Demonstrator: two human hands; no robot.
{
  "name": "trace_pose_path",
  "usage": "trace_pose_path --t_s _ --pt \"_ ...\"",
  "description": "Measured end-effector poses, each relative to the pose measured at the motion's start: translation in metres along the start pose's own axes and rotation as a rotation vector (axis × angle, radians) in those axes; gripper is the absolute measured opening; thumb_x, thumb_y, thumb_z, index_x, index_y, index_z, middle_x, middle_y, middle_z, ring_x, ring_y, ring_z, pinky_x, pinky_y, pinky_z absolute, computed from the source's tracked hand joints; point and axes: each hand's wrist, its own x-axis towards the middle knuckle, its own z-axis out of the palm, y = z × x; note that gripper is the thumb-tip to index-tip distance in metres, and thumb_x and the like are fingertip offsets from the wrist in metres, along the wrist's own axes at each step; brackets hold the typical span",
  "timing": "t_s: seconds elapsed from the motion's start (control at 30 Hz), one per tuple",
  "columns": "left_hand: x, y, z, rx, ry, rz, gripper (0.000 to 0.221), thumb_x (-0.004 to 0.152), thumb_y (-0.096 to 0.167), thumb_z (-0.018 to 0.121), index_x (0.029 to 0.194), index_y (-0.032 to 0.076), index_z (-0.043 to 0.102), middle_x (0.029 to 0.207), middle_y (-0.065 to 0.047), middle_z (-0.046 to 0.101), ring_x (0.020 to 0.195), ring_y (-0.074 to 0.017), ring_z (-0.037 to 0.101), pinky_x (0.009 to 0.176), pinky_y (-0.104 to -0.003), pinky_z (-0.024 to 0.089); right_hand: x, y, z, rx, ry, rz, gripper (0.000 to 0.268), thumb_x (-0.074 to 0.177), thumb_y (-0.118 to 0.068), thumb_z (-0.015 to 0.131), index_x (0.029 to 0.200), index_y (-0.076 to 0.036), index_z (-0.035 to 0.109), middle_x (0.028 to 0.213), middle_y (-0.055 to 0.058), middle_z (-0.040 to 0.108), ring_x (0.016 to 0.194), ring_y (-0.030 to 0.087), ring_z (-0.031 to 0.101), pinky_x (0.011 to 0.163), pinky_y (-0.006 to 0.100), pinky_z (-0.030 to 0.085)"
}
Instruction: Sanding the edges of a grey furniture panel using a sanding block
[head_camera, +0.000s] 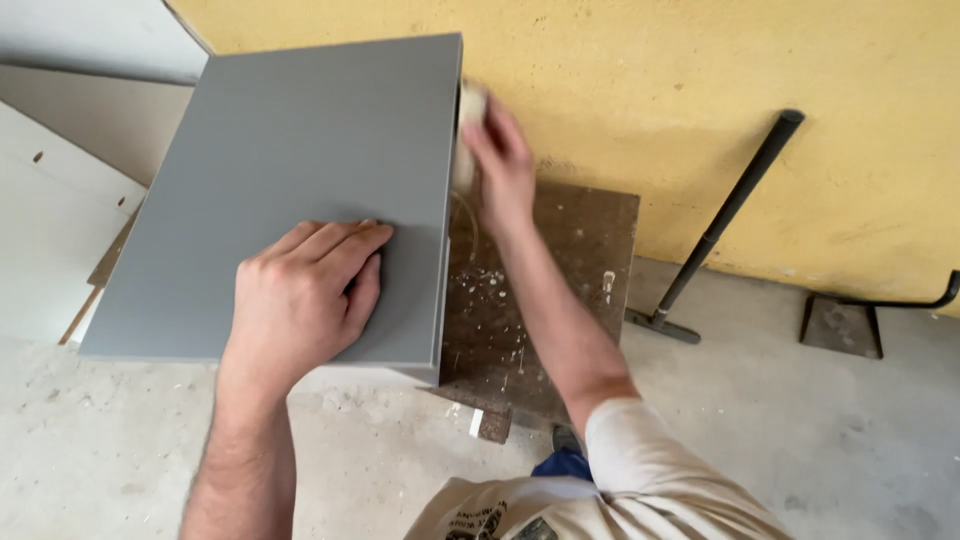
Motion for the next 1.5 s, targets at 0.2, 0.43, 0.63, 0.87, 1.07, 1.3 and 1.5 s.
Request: trace_pose_path --t_s 0.2,0.43,0.63,0.87,1.07,1.3,1.5 --pt "-0.003 -0.001 0.0 -0.013 -0.009 -0.005 0.021 0.099 0.01 0.065 0.116 0.013 0.076 0.112 0.002 0.078 0.095 -0.019 0.073 0.067 -0.031 0.055 -0.021 0.003 -0.009 -0.362 -0.004 -0.125 0.073 0.088 -0.052 0.068 0.151 -0.022 0.048 0.158 0.009 0.051 0.149 0.032 0.047 0.12 0.063 0.034" --pt "0.0 0.001 0.001 0.001 -0.01 -0.002 0.021 0.099 0.01 0.065 0.116 0.012 0.077 0.113 0.002 0.078 0.096 -0.019 0.073 0.069 -0.031 0.055 0.082 0.025 -0.009 0.114 -0.123 -0.279 0.053 0.095 -0.018 0.078 0.144 -0.01 0.06 0.149 0.01 0.061 0.14 0.023 0.055 0.121 0.037 0.046" --pt "-0.002 -0.001 0.004 -0.002 -0.019 -0.019 0.02 0.098 0.012 0.065 0.115 0.015 0.076 0.112 0.003 0.077 0.096 -0.0177 0.073 0.065 -0.031 0.055 0.058 0.021 -0.01 -0.266 0.009 -0.003 0.079 0.08 -0.051 0.073 0.15 -0.025 0.048 0.162 0.01 0.046 0.146 0.033 0.05 0.113 0.063 0.044" --pt "0.0 0.001 0.004 0.01 -0.014 -0.011 0.02 0.099 0.016 0.064 0.115 0.016 0.076 0.112 0.004 0.078 0.094 -0.0187 0.073 0.063 -0.032 0.054 0.031 0.007 -0.009 -0.081 -0.024 -0.016 0.083 0.082 -0.039 0.076 0.154 -0.011 0.044 0.156 0.014 0.051 0.141 0.032 0.053 0.117 0.048 0.045" --pt "-0.001 -0.002 0.006 0.054 0.012 0.009 0.018 0.101 0.018 0.065 0.113 0.017 0.078 0.108 0.004 0.078 0.088 -0.0192 0.072 0.056 -0.034 0.053 0.022 0.011 -0.007 0.028 -0.067 -0.107 0.078 0.085 -0.037 0.081 0.151 -0.011 0.049 0.15 0.01 0.056 0.136 0.029 0.053 0.114 0.048 0.042" --pt "0.004 -0.006 0.006 0.055 0.0 0.029 0.019 0.099 0.019 0.064 0.112 0.015 0.077 0.101 0.001 0.077 0.083 -0.0219 0.071 0.052 -0.037 0.053 -0.114 0.016 -0.01 0.256 -0.074 -0.21 0.068 0.089 -0.029 0.087 0.143 -0.002 0.057 0.137 0.012 0.066 0.125 0.028 0.063 0.11 0.042 0.05" --pt "0.0 -0.012 0.022 0.102 0.107 0.041 0.013 0.099 0.02 0.066 0.105 0.019 0.078 0.086 0.006 0.07 0.077 -0.0206 0.066 0.043 -0.037 0.045 -0.216 0.016 -0.009 0.387 -0.048 -0.148 0.069 0.095 -0.02 0.077 0.153 -0.004 0.045 0.151 0.018 0.054 0.13 0.029 0.057 0.105 0.044 0.053"
